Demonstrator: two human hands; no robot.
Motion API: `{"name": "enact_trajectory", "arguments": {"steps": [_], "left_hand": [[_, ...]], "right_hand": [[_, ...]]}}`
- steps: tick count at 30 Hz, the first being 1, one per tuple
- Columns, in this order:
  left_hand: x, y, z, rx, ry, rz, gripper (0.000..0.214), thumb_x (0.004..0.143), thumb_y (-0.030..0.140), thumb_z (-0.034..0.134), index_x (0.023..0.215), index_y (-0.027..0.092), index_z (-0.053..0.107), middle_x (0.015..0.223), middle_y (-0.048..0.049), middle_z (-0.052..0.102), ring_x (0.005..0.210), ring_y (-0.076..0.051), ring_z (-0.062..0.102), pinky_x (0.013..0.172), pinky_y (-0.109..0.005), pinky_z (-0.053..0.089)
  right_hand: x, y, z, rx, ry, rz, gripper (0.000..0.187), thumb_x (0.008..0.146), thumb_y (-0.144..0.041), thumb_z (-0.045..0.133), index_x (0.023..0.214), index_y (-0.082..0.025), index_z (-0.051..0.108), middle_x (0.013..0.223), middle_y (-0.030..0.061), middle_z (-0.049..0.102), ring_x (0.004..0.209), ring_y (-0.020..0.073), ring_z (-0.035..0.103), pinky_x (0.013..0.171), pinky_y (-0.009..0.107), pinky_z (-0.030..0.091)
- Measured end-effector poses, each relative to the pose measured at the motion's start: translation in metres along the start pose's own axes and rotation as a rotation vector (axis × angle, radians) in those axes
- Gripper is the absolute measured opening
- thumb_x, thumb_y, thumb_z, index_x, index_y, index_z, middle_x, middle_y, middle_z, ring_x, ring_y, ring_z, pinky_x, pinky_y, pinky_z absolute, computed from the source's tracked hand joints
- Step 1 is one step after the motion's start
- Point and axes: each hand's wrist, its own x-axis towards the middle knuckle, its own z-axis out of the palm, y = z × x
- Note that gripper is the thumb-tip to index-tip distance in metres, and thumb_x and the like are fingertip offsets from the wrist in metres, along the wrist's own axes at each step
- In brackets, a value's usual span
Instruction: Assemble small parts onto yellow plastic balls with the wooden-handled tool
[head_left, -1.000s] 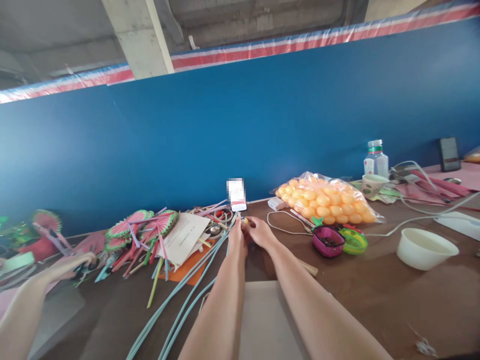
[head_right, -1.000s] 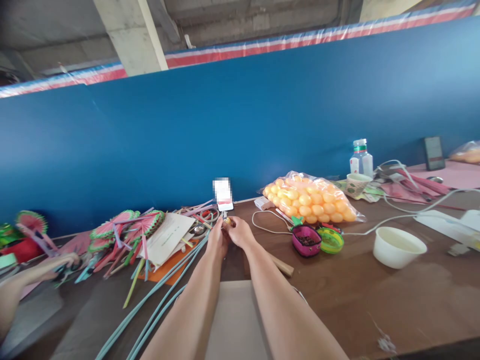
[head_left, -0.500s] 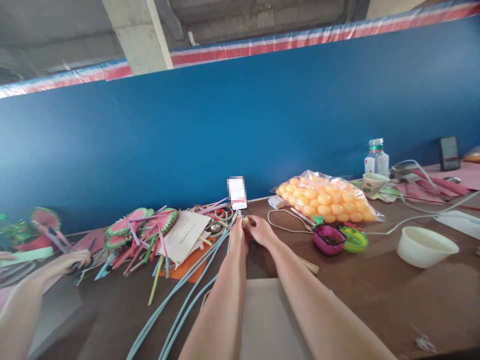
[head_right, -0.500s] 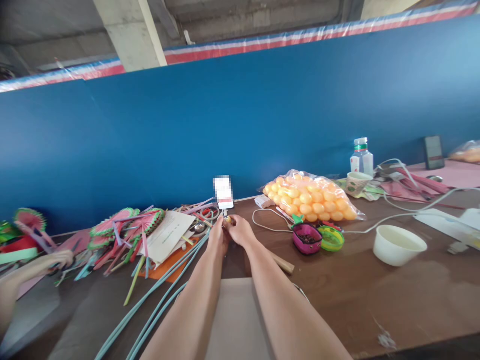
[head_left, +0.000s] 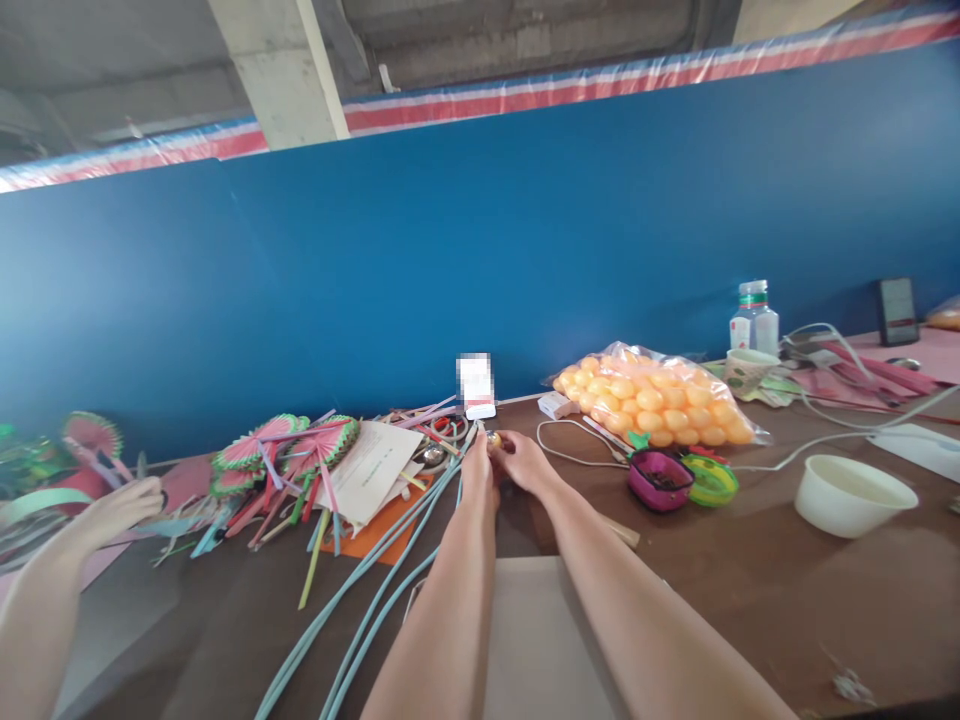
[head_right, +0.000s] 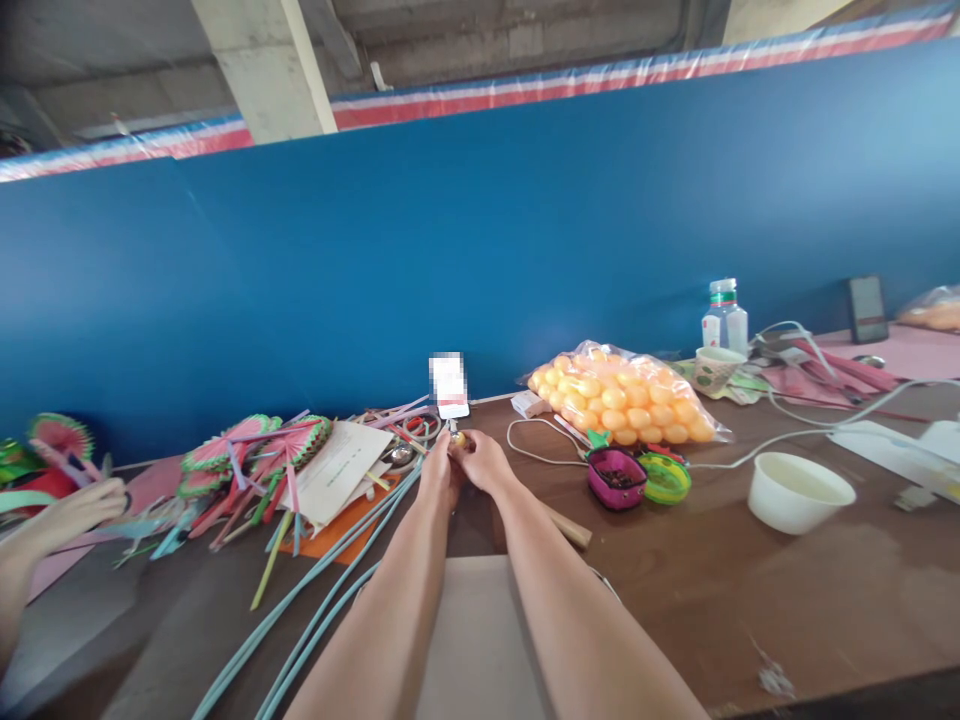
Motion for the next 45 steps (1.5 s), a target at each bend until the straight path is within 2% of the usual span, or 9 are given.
{"name": "enact_trajectory", "arguments": {"steps": [5, 10, 17, 26, 31, 36, 40, 42, 45], "left_hand": [[0.0, 0.0, -0.001, 0.025, -0.013, 0.003, 0.023, 0.089, 0.033, 0.056, 0.087, 0.011, 0.063, 0.071, -0.0081, 0.065, 0.059, -0.016, 0.065, 0.056, -0.026, 0.053], [-0.002, 0.0, 0.0, -0.005, -0.027, 0.037, 0.023, 0.089, 0.033, 0.055, 0.087, 0.011, 0.061, 0.067, -0.0051, 0.061, 0.052, -0.014, 0.061, 0.051, -0.024, 0.05], [-0.003, 0.001, 0.001, 0.005, -0.072, 0.052, 0.025, 0.089, 0.034, 0.055, 0.091, 0.011, 0.061, 0.069, -0.0051, 0.061, 0.051, -0.013, 0.06, 0.048, -0.024, 0.048], [-0.001, 0.0, 0.0, -0.02, -0.06, 0.029, 0.023, 0.088, 0.034, 0.056, 0.087, 0.012, 0.06, 0.07, -0.0054, 0.061, 0.053, -0.014, 0.061, 0.049, -0.023, 0.049], [0.0, 0.001, 0.002, -0.025, -0.031, -0.005, 0.02, 0.088, 0.032, 0.056, 0.086, 0.013, 0.06, 0.068, -0.0039, 0.06, 0.052, -0.013, 0.06, 0.051, -0.023, 0.05], [-0.003, 0.002, 0.002, -0.063, -0.047, -0.016, 0.017, 0.089, 0.029, 0.055, 0.084, 0.014, 0.058, 0.067, -0.0032, 0.06, 0.051, -0.012, 0.06, 0.05, -0.022, 0.049], [-0.005, 0.003, 0.002, -0.102, -0.067, -0.032, 0.017, 0.09, 0.029, 0.054, 0.082, 0.014, 0.057, 0.067, -0.0031, 0.06, 0.051, -0.012, 0.06, 0.051, -0.021, 0.05], [-0.004, 0.003, 0.001, -0.102, -0.058, -0.039, 0.018, 0.09, 0.029, 0.053, 0.081, 0.014, 0.057, 0.066, -0.0024, 0.059, 0.051, -0.01, 0.059, 0.051, -0.02, 0.05], [-0.003, 0.003, 0.001, -0.036, -0.013, -0.069, 0.019, 0.089, 0.031, 0.056, 0.081, 0.014, 0.058, 0.065, -0.0023, 0.059, 0.05, -0.009, 0.057, 0.051, -0.019, 0.05]], "right_hand": [[0.002, 0.0, -0.001, 0.081, -0.011, 0.012, 0.034, 0.084, -0.038, 0.061, 0.111, -0.018, 0.069, 0.101, 0.008, 0.074, 0.092, 0.0212, 0.069, 0.081, 0.029, 0.051], [0.008, 0.007, 0.001, 0.188, 0.035, 0.052, 0.034, 0.084, -0.044, 0.06, 0.105, -0.02, 0.073, 0.094, 0.0076, 0.075, 0.085, 0.0223, 0.069, 0.077, 0.032, 0.054], [0.012, 0.016, 0.005, 0.307, 0.048, 0.059, 0.039, 0.083, -0.046, 0.06, 0.108, -0.019, 0.071, 0.092, 0.008, 0.074, 0.076, 0.0199, 0.069, 0.069, 0.031, 0.056], [0.009, 0.011, 0.003, 0.158, 0.082, 0.061, 0.034, 0.087, -0.042, 0.056, 0.107, -0.02, 0.071, 0.094, 0.0075, 0.074, 0.083, 0.0208, 0.069, 0.076, 0.031, 0.054], [0.006, 0.004, 0.003, 0.005, 0.117, 0.083, 0.039, 0.091, -0.046, 0.049, 0.106, -0.017, 0.071, 0.088, 0.0082, 0.074, 0.087, 0.0216, 0.069, 0.079, 0.03, 0.052], [0.005, 0.003, 0.004, -0.093, 0.135, 0.099, 0.046, 0.092, -0.052, 0.043, 0.097, -0.016, 0.072, 0.088, 0.0094, 0.074, 0.088, 0.0216, 0.069, 0.078, 0.027, 0.049], [0.006, 0.004, 0.004, -0.147, 0.141, 0.116, 0.05, 0.093, -0.053, 0.039, 0.088, -0.015, 0.071, 0.083, 0.0099, 0.073, 0.083, 0.0207, 0.068, 0.072, 0.027, 0.048], [0.006, 0.002, 0.003, -0.141, 0.14, 0.148, 0.047, 0.093, -0.05, 0.042, 0.083, -0.014, 0.07, 0.078, 0.0098, 0.072, 0.077, 0.0198, 0.067, 0.068, 0.026, 0.047], [0.003, -0.007, -0.009, -0.107, 0.122, 0.209, 0.032, 0.087, -0.041, 0.054, 0.078, -0.014, 0.07, 0.07, 0.0076, 0.07, 0.067, 0.0182, 0.065, 0.063, 0.026, 0.048]]}}
